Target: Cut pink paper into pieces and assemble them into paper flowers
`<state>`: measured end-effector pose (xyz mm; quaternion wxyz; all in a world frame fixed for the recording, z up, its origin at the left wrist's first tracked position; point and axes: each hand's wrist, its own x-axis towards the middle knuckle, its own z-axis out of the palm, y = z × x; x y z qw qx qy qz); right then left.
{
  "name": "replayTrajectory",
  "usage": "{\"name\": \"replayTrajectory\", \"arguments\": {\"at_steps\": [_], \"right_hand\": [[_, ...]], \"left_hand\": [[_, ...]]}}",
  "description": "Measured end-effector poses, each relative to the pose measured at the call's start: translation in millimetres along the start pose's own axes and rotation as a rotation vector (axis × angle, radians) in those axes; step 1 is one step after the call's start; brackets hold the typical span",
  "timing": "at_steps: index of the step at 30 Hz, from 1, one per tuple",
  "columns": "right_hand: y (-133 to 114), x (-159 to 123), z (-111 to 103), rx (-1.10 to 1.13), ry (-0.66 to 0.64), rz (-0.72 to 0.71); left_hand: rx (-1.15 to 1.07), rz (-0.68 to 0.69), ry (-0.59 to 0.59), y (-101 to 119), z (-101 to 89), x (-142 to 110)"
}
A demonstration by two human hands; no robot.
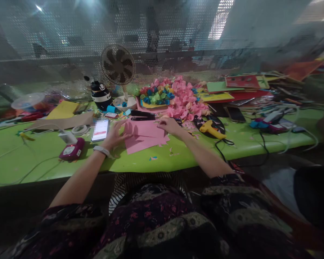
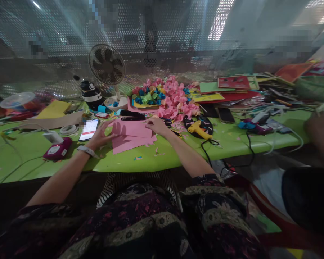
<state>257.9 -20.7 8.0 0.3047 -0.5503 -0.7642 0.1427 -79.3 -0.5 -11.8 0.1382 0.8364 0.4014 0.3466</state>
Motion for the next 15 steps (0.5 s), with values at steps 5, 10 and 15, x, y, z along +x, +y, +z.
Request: {"name": "replayTrajectory", "arguments": {"at_steps": [5, 10, 15], "right_hand": [[-21.8, 13.5, 13.7, 0.342, 0.043, 0.171], [-39.6, 14.7, 23.5, 0.697, -0.030, 0.287], [-40.1, -0.6, 20.1, 0.869, 0.032, 0.364]], "left_hand": [[0.009, -0.035, 0.254, -0.9, -2.5, 2.1], [-0.018, -0.184, 0.442, 0.6, -5.0, 0.2], [-0.391, -0.366, 0.325, 23.2, -5.3, 2.1]]}}
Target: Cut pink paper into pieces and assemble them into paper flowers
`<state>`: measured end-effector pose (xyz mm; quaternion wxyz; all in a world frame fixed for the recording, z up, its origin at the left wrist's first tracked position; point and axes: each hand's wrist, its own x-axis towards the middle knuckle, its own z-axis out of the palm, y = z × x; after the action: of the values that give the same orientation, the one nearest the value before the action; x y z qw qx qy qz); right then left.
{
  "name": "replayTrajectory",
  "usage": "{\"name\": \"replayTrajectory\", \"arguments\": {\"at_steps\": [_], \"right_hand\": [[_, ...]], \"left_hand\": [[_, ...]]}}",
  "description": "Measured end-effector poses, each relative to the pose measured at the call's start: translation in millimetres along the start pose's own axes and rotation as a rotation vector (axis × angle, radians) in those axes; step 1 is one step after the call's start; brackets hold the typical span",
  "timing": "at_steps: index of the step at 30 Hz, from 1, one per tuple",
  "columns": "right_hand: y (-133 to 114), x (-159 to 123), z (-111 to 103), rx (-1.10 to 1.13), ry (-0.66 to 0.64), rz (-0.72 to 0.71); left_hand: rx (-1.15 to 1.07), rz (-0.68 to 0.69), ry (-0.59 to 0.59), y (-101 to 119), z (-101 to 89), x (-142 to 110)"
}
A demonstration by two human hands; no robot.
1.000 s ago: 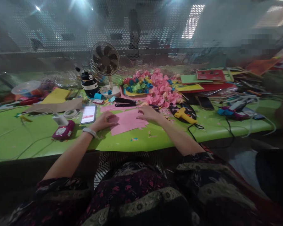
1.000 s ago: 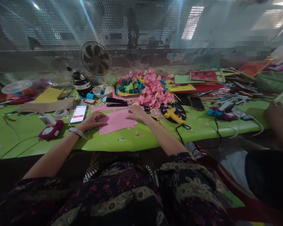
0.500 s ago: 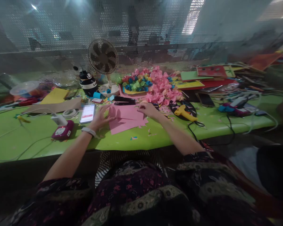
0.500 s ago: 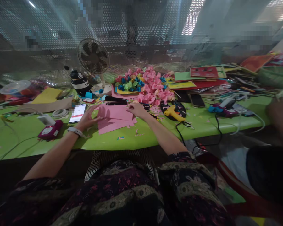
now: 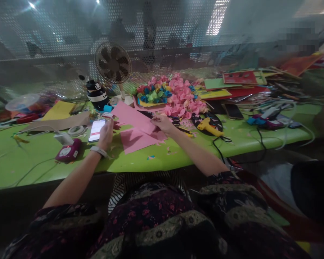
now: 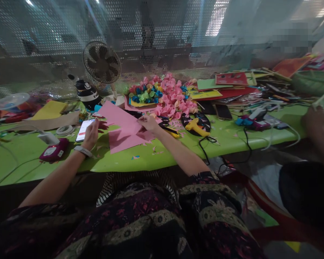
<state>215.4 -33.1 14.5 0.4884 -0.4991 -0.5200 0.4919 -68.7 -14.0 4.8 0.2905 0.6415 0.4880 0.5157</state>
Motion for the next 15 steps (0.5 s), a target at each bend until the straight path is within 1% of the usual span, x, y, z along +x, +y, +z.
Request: {"name": "replayTrajectory", "arguments": {"at_steps": [2, 4, 7, 9, 11, 13, 15], "right_hand": [[0.0, -5.2, 2.9, 0.039, -0.057, 0.035], [0.1, -9.0, 8.4, 0.062, -0.134, 0.062], [-1.1, -12.0, 17.6, 0.067, -0.243, 0.068], [-4.8, -12.9, 22.4, 0.042, -0.323, 0.059], [-11.5, -14.0, 24.7, 0.002, -0.410, 0.044], [-19.4, -15.6, 22.8, -0.026, -0.491, 0.012], [-25.8, -17.9, 15.3, -0.045, -0.549, -0.021]], "left_hand": [[-0.175, -0.089, -0.111, 13.1, 7.2, -1.5], [-0.330, -0.177, -0.132, 25.4, 14.8, 0.6], [-0.517, -0.316, -0.080, 36.6, 22.4, 13.7], [-0.606, -0.382, -0.057, 38.5, 23.6, 27.2], [-0.666, -0.437, 0.017, 37.6, 22.9, 40.2], [-0.696, -0.497, 0.100, 35.6, 23.0, 48.8], [-0.717, -0.534, 0.142, 32.8, 25.6, 51.0]]}}
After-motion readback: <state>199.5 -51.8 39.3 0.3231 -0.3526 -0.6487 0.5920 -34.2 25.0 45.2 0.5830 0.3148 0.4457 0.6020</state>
